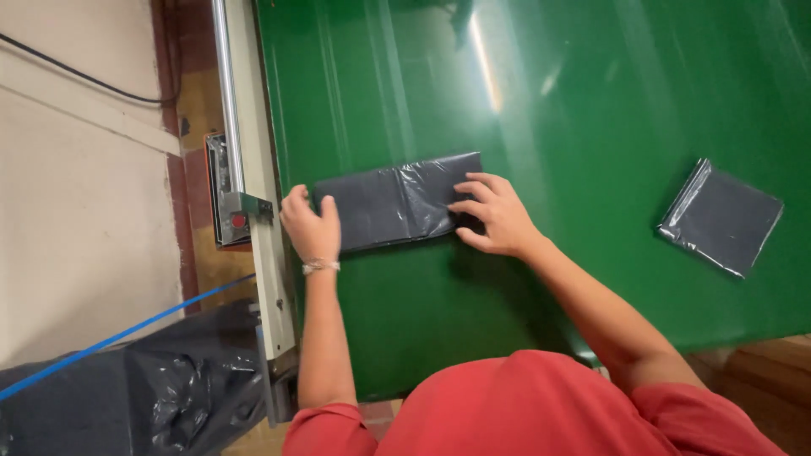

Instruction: Picking up black plastic bags from a conveyor belt, folding them into compact squares, and stacking them into a storage crate.

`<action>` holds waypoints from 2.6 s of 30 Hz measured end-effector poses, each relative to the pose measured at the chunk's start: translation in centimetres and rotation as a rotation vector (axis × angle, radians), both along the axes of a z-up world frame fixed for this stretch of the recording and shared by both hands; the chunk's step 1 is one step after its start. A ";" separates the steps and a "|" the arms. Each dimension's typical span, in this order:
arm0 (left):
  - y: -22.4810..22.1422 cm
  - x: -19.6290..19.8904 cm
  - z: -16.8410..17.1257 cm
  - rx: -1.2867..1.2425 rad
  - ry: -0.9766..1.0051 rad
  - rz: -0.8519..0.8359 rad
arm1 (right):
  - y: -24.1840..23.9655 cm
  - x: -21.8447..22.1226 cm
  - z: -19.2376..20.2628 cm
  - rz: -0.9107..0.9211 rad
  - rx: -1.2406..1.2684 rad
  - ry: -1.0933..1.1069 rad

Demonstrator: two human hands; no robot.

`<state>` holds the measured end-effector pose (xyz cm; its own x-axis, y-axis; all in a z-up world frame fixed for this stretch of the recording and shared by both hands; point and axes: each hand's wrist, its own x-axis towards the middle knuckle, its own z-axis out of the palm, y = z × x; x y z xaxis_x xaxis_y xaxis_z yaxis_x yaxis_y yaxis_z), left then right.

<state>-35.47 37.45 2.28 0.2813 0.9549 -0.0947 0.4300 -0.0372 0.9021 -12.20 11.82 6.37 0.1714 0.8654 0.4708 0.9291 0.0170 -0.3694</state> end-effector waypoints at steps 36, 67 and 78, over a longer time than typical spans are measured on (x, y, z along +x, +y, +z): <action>-6.9 -5.5 -0.8 1.550 0.549 -1.075 | 3.0 -14.3 -8.0 0.105 0.039 -0.136; -3.4 -3.2 -2.9 -0.496 0.310 -0.859 | -2.0 -11.4 -8.7 -0.191 -0.162 1.905; -10.7 0.9 -0.4 0.667 0.749 -0.384 | -1.1 -10.4 -6.9 -0.282 -0.049 2.272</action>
<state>-34.57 26.78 1.85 0.6606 0.7376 0.1398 0.7198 -0.6752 0.1614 -22.61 10.73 -0.54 0.2904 0.7333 -0.6147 -0.8878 -0.0332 -0.4590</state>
